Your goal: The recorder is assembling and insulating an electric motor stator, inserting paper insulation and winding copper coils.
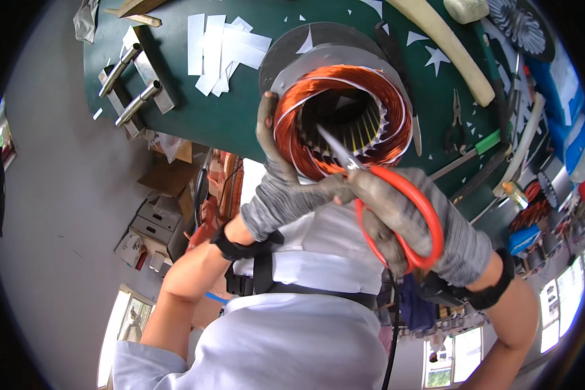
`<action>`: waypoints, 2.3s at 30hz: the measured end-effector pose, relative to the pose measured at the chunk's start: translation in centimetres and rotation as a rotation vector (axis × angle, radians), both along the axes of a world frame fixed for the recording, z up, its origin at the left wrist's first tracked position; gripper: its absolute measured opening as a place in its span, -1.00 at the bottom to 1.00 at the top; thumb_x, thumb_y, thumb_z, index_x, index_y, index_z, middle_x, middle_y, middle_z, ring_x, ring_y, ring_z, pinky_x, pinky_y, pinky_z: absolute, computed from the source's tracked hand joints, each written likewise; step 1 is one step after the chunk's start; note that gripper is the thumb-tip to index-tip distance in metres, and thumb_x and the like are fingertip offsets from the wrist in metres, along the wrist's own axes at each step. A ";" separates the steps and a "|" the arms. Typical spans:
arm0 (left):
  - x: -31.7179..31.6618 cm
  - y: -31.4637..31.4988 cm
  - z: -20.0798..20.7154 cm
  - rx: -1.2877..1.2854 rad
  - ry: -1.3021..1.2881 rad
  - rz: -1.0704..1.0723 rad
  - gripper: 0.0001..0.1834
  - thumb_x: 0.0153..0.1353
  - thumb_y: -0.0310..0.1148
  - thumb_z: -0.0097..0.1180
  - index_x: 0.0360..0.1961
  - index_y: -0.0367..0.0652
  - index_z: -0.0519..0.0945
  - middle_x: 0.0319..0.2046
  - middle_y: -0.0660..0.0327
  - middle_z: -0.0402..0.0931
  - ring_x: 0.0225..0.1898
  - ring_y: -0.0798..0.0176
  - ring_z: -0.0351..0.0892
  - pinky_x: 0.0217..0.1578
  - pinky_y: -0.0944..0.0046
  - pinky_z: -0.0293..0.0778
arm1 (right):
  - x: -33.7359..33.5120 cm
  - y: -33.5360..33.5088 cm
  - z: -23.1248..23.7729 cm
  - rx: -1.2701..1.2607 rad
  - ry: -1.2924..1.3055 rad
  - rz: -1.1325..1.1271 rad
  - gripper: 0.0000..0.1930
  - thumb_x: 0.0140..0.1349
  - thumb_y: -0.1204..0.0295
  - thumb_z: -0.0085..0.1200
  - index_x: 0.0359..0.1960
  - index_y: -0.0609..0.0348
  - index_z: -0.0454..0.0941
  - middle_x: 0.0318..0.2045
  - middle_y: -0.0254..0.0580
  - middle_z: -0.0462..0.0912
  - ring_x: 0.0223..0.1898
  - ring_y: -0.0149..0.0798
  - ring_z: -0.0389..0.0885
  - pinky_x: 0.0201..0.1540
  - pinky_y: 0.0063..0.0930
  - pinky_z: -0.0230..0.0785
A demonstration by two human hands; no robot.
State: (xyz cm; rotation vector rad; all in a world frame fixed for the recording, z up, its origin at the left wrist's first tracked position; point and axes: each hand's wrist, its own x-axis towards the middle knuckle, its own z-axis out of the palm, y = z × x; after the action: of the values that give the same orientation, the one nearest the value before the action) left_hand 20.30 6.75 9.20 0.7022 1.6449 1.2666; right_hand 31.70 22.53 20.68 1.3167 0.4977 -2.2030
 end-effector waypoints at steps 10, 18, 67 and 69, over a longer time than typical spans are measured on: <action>-1.6 -2.4 0.7 -0.111 0.058 -0.121 0.47 -0.51 -0.01 0.51 0.31 -0.19 -0.31 0.28 -0.15 -0.36 0.33 -0.15 -0.33 0.28 0.01 -0.16 | 5.3 -2.8 0.6 0.988 0.346 0.615 -0.60 0.02 0.32 0.18 -0.13 0.23 0.39 -0.49 -0.07 0.51 -0.49 -0.13 0.58 -0.37 -0.42 0.42; -1.5 -2.2 -0.5 -0.026 0.082 -0.180 0.45 -0.35 -0.28 0.51 0.29 0.02 -0.51 0.24 -0.01 -0.08 0.25 0.06 0.07 0.24 0.08 0.09 | 3.1 -2.9 0.3 0.991 0.414 0.838 -0.61 0.07 0.21 0.15 -0.22 0.27 0.41 -0.60 0.04 0.50 -0.54 0.00 0.54 -0.46 -0.29 0.37; -3.6 -1.9 -0.1 -0.133 0.069 -0.246 0.40 -0.41 -0.06 0.49 0.30 -0.22 -0.30 0.24 -0.08 -0.27 0.31 -0.01 -0.20 0.27 0.08 -0.06 | 2.3 -3.4 -1.0 0.222 0.136 0.040 -0.67 0.27 0.20 -0.08 -0.21 0.29 0.44 -0.75 -0.45 0.33 -0.79 -0.58 0.30 -0.74 -0.67 0.18; -6.5 -0.9 0.6 -0.171 0.071 -0.376 0.37 -0.41 -0.10 0.49 0.30 -0.22 -0.23 0.26 -0.12 -0.27 0.32 -0.03 -0.22 0.28 0.08 -0.10 | 3.8 -3.4 -1.1 0.636 0.219 0.215 -0.71 0.22 0.27 -0.03 -0.21 0.28 0.43 -0.67 -0.35 0.42 -0.66 -0.49 0.43 -0.56 -0.61 0.32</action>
State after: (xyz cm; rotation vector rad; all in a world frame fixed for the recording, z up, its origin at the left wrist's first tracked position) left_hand 13.82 5.81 9.81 0.9076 1.5646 0.8318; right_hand 35.51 19.14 19.62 1.2319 1.4431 -2.0893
